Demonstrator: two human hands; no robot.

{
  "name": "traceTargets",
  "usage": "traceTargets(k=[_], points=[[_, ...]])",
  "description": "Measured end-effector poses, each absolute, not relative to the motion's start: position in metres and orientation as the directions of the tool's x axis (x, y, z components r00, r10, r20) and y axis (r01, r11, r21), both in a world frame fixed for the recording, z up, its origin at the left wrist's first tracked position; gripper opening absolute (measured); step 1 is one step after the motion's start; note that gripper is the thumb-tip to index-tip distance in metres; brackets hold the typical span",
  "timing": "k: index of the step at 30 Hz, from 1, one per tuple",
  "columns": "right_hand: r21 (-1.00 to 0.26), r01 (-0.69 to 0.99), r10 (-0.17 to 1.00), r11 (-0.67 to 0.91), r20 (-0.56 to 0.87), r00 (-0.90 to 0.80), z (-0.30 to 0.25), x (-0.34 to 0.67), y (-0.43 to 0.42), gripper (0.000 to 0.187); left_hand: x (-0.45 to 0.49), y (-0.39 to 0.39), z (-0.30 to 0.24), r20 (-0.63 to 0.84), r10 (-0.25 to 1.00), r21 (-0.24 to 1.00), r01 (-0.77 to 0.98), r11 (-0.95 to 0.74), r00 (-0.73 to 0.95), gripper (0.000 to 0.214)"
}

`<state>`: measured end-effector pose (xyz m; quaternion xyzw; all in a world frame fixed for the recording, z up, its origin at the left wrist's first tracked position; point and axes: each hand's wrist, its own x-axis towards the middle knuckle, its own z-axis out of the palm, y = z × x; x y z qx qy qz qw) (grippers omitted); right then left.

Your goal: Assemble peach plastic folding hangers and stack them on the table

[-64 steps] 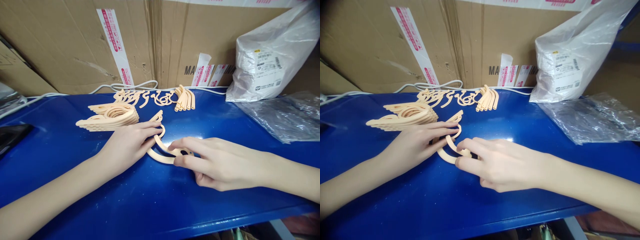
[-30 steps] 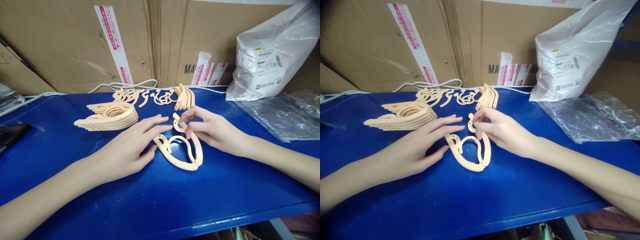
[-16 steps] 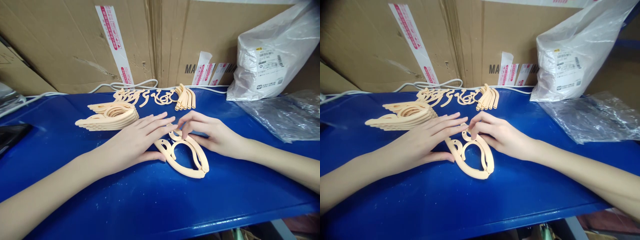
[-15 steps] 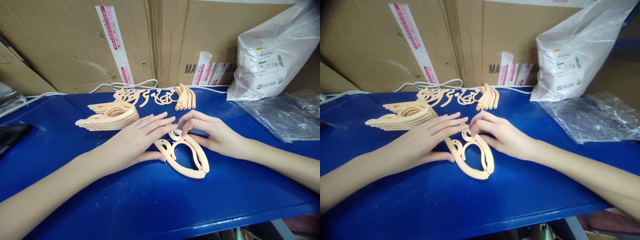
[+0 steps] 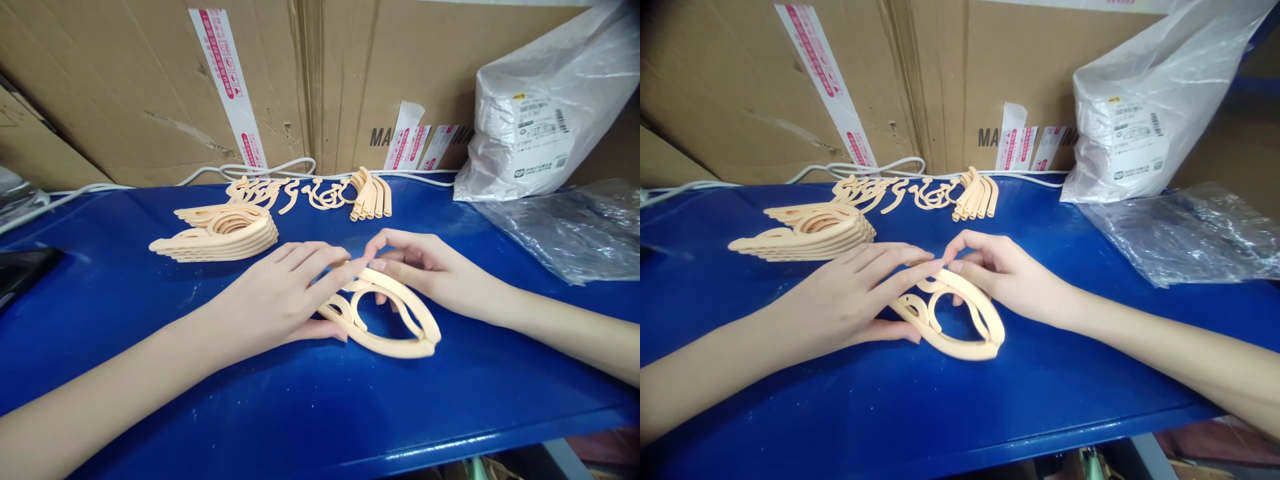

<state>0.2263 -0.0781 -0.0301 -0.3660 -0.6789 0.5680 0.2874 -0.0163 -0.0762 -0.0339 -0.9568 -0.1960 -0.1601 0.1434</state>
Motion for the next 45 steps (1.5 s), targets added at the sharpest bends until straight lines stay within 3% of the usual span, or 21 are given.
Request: traceTargets(k=[5, 8, 16, 25, 30, 34, 39, 45], points=[[-0.985, 0.166, 0.874, 0.056, -0.032, -0.485, -0.025, 0.228, -0.069, 0.021, -0.017, -0.076, -0.032, 0.438, 0.450, -0.261, 0.589, -0.765, 0.778, 0.070], [-0.988, 0.148, 0.867, 0.046, -0.034, -0.497, -0.022, 0.233, -0.063, 0.033, -0.018, -0.077, -0.032, 0.457, 0.480, -0.283, 0.634, -0.719, 0.749, 0.068], [-0.983, 0.109, 0.843, -0.150, -0.185, -0.505, -0.016, 0.234, -0.064, 0.037, -0.022, -0.072, -0.037, 0.433, 0.492, -0.199, 0.613, -0.765, 0.755, 0.082], [-0.968, 0.103, 0.834, -0.230, -0.250, -0.492, -0.014, 0.232, -0.066, 0.039, -0.024, -0.070, -0.036, 0.393, 0.444, -0.158, 0.535, -0.830, 0.805, 0.098], [-0.966, 0.092, 0.826, -0.243, -0.256, -0.502, -0.015, 0.231, -0.070, 0.039, -0.025, -0.073, -0.035, 0.402, 0.420, -0.083, 0.489, -0.868, 0.814, 0.081], [-0.971, 0.105, 0.834, -0.217, -0.240, -0.496, -0.016, 0.232, -0.068, 0.040, -0.025, -0.074, -0.031, 0.438, 0.392, -0.127, 0.487, -0.864, 0.809, 0.067], [-0.950, 0.287, 0.820, -0.125, -0.262, -0.509, -0.012, 0.231, -0.064, 0.027, -0.024, -0.074, -0.028, 0.481, 0.398, -0.200, 0.540, -0.818, 0.781, 0.066], [-0.957, 0.270, 0.827, -0.106, -0.235, -0.510, -0.008, 0.229, -0.069, 0.024, -0.024, -0.077, -0.026, 0.467, 0.420, -0.184, 0.550, -0.815, 0.778, 0.072]])
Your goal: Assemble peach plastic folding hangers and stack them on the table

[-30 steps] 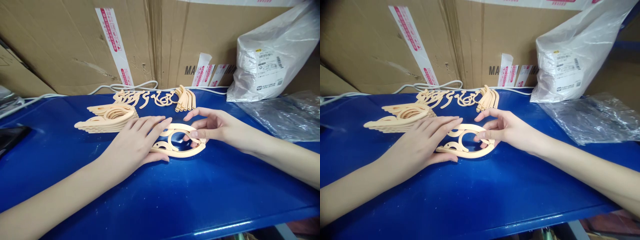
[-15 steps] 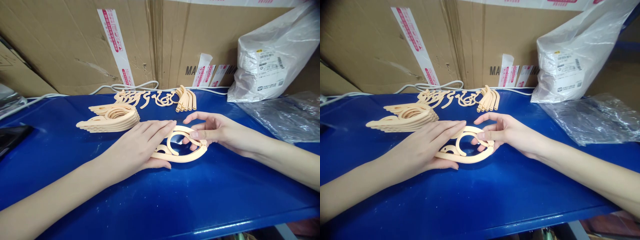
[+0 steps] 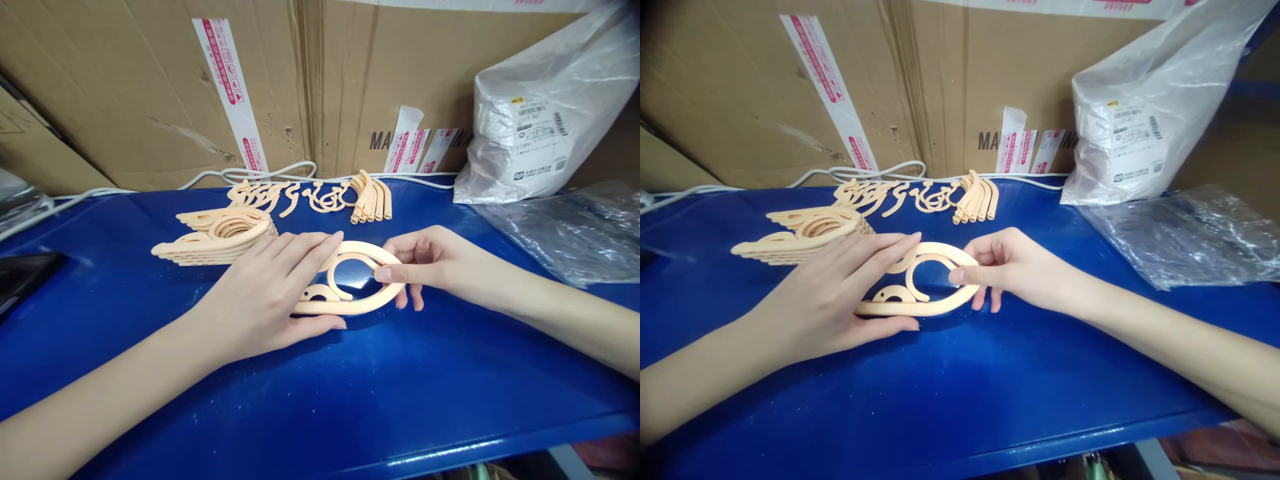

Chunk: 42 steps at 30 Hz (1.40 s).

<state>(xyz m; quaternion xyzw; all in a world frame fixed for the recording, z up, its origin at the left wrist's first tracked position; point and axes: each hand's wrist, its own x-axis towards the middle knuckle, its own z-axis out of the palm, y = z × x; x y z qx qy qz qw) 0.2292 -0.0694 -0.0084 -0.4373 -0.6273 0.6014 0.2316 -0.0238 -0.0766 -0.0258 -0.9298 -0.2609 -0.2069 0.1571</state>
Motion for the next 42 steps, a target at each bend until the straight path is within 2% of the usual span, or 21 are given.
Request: traceTargets(k=[10, 25, 33, 38, 42], points=[[-0.954, 0.252, 0.806, -0.160, -0.274, -0.525, -0.010, 0.227, -0.070, 0.025, -0.025, -0.074, -0.027, 0.427, 0.412, -0.244, 0.541, -0.805, 0.805, 0.087], [-0.947, 0.288, 0.809, -0.145, -0.281, -0.516, -0.017, 0.226, -0.068, 0.031, -0.027, -0.076, -0.029, 0.377, 0.457, -0.203, 0.553, -0.808, 0.806, 0.082], [-0.952, 0.297, 0.795, -0.073, -0.236, -0.559, -0.018, 0.228, -0.068, 0.024, -0.027, -0.085, -0.028, 0.403, 0.528, -0.042, 0.592, -0.805, 0.747, 0.068], [-0.960, 0.282, 0.766, -0.004, -0.184, -0.616, -0.016, 0.228, -0.072, 0.023, -0.026, -0.088, -0.022, 0.384, 0.445, -0.087, 0.512, -0.855, 0.809, 0.060], [-0.962, 0.251, 0.774, 0.105, -0.079, -0.628, -0.012, 0.230, -0.070, 0.027, -0.025, -0.092, -0.007, 0.449, 0.453, -0.193, 0.579, -0.792, 0.770, 0.057]])
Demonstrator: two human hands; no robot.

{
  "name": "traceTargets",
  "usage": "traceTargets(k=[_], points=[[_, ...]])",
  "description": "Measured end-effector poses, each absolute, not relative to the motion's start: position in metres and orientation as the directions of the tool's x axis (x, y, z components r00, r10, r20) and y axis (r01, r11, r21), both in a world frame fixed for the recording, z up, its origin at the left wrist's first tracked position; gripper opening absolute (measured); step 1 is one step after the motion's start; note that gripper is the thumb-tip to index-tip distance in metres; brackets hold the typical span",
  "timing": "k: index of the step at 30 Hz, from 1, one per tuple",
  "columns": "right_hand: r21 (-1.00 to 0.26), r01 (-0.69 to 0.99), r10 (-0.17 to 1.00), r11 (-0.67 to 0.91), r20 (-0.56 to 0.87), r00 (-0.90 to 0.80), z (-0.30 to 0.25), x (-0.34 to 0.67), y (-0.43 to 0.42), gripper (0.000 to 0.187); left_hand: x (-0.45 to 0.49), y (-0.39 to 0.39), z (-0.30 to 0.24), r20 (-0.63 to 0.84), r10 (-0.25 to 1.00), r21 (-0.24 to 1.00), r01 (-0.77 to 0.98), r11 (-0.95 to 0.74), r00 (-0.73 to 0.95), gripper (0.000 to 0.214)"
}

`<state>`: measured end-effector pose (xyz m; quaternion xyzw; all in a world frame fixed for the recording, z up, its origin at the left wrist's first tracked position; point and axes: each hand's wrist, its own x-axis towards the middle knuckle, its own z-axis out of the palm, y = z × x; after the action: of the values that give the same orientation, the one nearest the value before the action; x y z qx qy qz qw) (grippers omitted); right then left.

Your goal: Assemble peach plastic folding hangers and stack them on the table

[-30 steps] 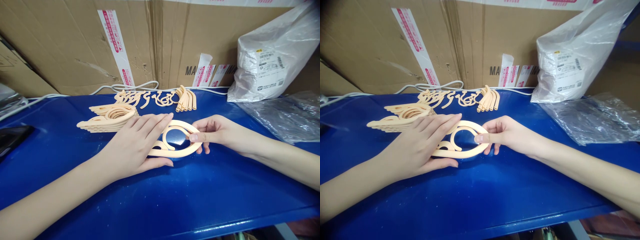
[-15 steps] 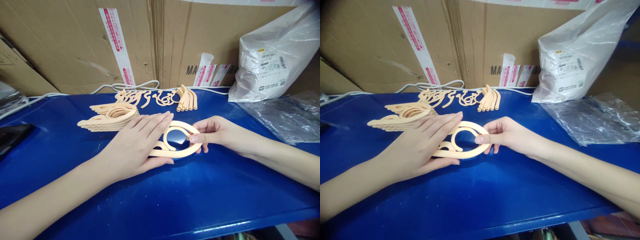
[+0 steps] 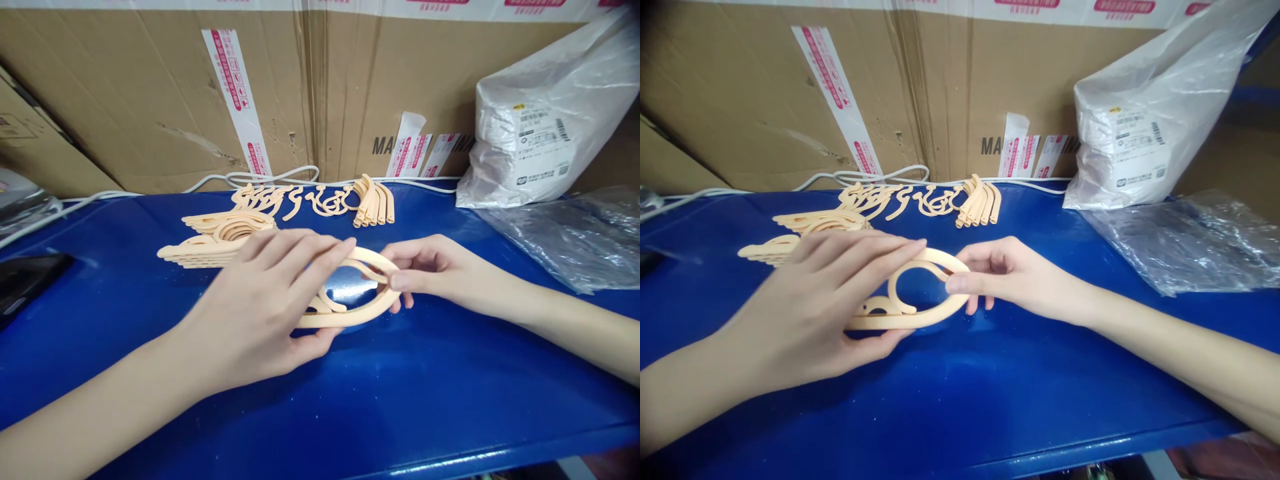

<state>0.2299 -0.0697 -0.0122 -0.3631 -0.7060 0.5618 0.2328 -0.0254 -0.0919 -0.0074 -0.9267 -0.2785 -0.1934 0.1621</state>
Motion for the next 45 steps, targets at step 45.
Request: traceTargets(k=[45], points=[[-0.875, 0.398, 0.791, 0.276, -0.029, -0.611, -0.028, 0.261, -0.026, 0.028, -0.136, -0.001, 0.030, 0.085, 0.879, 0.089, 0.875, -0.476, 0.469, 0.077]])
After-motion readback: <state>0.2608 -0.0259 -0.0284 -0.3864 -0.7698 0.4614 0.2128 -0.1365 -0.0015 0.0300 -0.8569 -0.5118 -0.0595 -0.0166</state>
